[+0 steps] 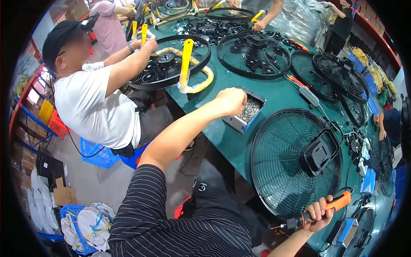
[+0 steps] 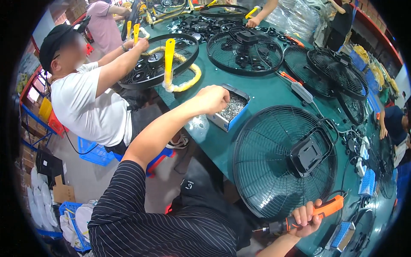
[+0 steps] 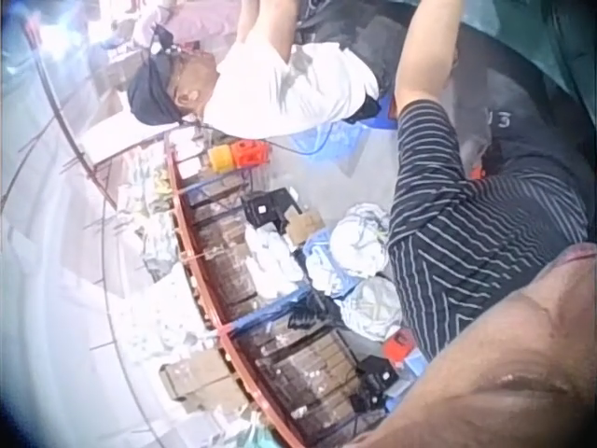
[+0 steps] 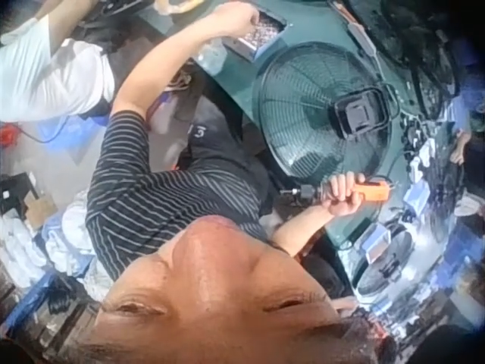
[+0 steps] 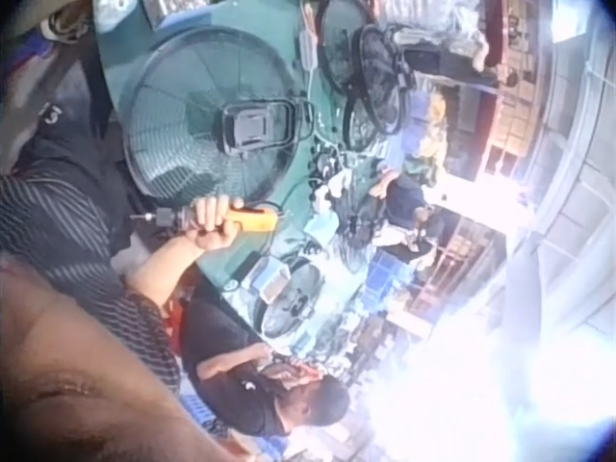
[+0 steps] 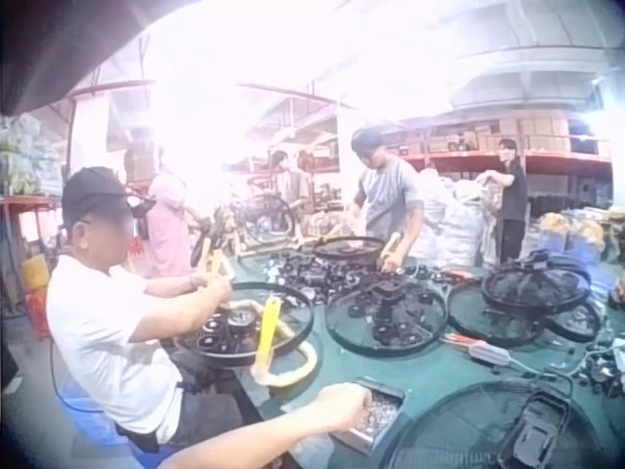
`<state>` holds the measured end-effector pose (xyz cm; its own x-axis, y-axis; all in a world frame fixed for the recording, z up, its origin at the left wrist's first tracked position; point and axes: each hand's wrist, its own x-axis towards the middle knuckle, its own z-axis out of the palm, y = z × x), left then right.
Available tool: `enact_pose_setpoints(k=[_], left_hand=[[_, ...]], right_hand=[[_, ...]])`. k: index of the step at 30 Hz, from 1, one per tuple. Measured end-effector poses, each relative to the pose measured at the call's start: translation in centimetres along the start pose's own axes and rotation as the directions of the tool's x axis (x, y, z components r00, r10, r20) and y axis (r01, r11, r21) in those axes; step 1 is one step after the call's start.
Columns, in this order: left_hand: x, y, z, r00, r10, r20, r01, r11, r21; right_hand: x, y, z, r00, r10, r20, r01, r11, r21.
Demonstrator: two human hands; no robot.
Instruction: Assemble industrial fans by attaching guards and components using a power screwdriver.
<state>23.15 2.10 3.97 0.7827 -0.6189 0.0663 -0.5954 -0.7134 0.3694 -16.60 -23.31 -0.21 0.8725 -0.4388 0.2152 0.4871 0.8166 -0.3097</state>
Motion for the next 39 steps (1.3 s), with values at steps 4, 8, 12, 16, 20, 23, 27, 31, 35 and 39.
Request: enact_pose_setpoints(k=[4, 8, 12, 16, 20, 23, 27, 31, 35, 39], left_hand=[[-2.6, 0.0, -1.2, 0.967, 0.224, -0.124, -0.238, 0.965, -0.115], [-9.3, 2.9, -1.3, 0.986, 0.167, 0.014, -0.083, 0.562, -0.823], [-16.3, 5.5, 3.5, 0.95, 0.307, 0.058, 0.057, 0.012, -0.998], [-20.6, 8.3, 7.5, 0.894, 0.416, 0.17, 0.31, -0.297, -0.903], [-21.3, 9.1, 10.0, 0.854, 0.473, 0.216, 0.442, -0.441, -0.782], [-21.3, 9.3, 10.1, 0.851, 0.474, 0.228, 0.428, -0.371, -0.824], [-21.5, 9.5, 10.3, 0.853, 0.465, 0.238, 0.421, -0.34, -0.841], [-21.6, 9.6, 10.4, 0.854, 0.468, 0.228, 0.414, -0.344, -0.843], [-21.5, 9.8, 10.5, 0.853, 0.461, 0.246, 0.441, -0.382, -0.812], [-21.5, 9.8, 10.5, 0.867, 0.435, 0.244, 0.414, -0.355, -0.838]], right_hand=[[-0.5, -0.3, -0.1, 1.0, -0.005, 0.014, 0.005, 1.0, -0.002], [-1.2, -0.3, 0.5, 0.999, -0.047, -0.017, 0.047, 0.999, -0.012], [-0.7, 0.9, 3.0, 0.98, -0.183, -0.084, 0.172, 0.977, -0.125], [-0.3, 3.8, 7.8, 0.937, -0.35, -0.012, 0.331, 0.898, -0.291], [-0.6, 6.5, 11.1, 0.886, -0.459, 0.065, 0.444, 0.8, -0.403], [-1.0, 7.4, 11.1, 0.883, -0.458, 0.102, 0.453, 0.776, -0.44], [-1.4, 8.1, 10.8, 0.872, -0.479, 0.098, 0.464, 0.749, -0.473], [-1.6, 8.1, 10.5, 0.88, -0.459, 0.121, 0.451, 0.731, -0.513], [-1.5, 8.1, 10.5, 0.88, -0.458, 0.122, 0.449, 0.721, -0.528], [-0.9, 8.5, 10.5, 0.897, -0.411, 0.165, 0.437, 0.761, -0.48]])
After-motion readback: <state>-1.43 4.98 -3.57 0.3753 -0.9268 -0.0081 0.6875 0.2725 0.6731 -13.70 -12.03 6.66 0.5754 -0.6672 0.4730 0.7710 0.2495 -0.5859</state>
